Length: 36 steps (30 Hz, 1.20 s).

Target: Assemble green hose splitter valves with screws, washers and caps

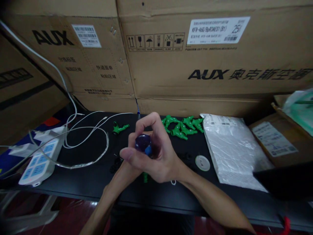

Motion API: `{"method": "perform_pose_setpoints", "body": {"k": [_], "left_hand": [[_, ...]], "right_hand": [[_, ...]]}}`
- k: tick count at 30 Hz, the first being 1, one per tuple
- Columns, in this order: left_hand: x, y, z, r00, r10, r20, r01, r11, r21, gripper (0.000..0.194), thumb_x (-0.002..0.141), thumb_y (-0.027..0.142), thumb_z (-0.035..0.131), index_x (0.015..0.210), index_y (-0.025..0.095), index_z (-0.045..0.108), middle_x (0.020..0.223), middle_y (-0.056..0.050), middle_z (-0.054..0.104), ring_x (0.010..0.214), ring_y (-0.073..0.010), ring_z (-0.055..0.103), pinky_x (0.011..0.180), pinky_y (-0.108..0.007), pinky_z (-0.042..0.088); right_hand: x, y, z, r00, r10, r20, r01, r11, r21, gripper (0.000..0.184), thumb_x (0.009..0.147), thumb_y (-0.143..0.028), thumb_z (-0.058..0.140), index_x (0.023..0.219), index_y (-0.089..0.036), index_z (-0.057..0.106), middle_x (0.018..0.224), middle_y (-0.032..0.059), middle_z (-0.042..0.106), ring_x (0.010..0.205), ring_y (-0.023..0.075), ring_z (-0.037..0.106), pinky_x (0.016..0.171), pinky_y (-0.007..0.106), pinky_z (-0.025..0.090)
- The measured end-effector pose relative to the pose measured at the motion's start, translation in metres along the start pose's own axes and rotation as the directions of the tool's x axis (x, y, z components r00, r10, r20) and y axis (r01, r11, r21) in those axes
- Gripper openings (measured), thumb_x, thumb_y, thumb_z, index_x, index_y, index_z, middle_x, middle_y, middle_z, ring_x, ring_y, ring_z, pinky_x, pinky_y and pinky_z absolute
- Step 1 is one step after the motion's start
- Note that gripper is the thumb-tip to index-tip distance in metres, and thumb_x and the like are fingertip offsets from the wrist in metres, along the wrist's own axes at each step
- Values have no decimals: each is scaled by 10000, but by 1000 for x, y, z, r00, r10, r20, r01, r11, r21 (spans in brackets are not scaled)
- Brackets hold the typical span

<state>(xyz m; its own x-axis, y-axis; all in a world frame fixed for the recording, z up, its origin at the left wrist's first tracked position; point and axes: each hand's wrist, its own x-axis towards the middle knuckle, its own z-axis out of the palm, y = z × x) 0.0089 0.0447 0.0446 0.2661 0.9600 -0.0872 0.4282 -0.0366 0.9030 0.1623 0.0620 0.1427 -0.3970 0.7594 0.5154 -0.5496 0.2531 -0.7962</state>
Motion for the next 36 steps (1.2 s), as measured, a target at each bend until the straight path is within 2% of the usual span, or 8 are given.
{"method": "perform_pose_setpoints", "body": {"k": [4,10,14,20,24,28,33,36], "left_hand": [[1,-8,4,999,44,20,-45,998,46,157,879,199,690,983,202,808,1053,-48,783,922,-217,738,859,-300,580],[1,-8,3,996,91,23,-93,991,93,162,871,172,683,984,212,793,1015,-35,781,930,-214,734,817,-277,587],[0,-6,3,996,91,26,-93,993,73,203,871,154,675,1031,214,784,1056,-42,772,943,-214,733,821,-282,588],[-1,-16,8,998,61,9,-62,993,103,192,890,227,686,1049,203,790,968,-44,781,865,-205,737,806,-280,583],[-1,-9,5,997,79,14,-80,993,87,196,892,207,667,1048,204,784,1024,-41,784,922,-217,735,786,-272,579],[-1,-1,3,996,83,35,-86,994,73,212,877,170,668,1048,219,784,1033,-31,786,910,-221,738,777,-274,578],[-2,-7,9,998,68,-15,-67,994,90,215,879,246,712,1084,240,776,1002,-32,783,876,-205,732,779,-270,576],[-2,-8,12,997,55,-51,-48,991,125,179,880,302,719,1030,227,783,938,-39,780,849,-217,729,802,-293,575]], "right_hand": [[2,0,-3,1000,10,9,-11,1000,21,352,1026,-473,427,1062,-198,642,624,-34,441,506,124,364,479,279,292],[2,-11,0,999,-48,7,48,998,-38,49,984,-281,570,1020,-253,551,803,4,629,570,134,546,534,299,464],[1,-13,4,998,-40,-42,40,999,-11,177,955,-217,631,1019,-306,493,720,-52,600,514,111,489,501,254,399],[3,-13,-2,999,33,-26,-35,998,-55,319,1000,-448,489,966,-187,668,679,-3,501,562,135,429,502,297,335],[4,-12,-1,999,-52,-13,51,996,-77,53,988,-273,583,1018,-240,554,816,2,626,639,135,565,546,280,455],[3,-13,3,999,-13,-32,11,998,-66,256,944,-172,645,1005,-297,430,745,-56,631,515,111,522,491,257,441],[4,-13,-2,998,23,-60,-25,999,-27,223,960,-443,584,992,-223,609,642,-37,478,509,122,390,468,276,309],[4,-10,-4,999,8,-37,-9,1000,-27,257,1002,-398,491,975,-193,644,713,5,516,595,143,469,519,294,374]]}}
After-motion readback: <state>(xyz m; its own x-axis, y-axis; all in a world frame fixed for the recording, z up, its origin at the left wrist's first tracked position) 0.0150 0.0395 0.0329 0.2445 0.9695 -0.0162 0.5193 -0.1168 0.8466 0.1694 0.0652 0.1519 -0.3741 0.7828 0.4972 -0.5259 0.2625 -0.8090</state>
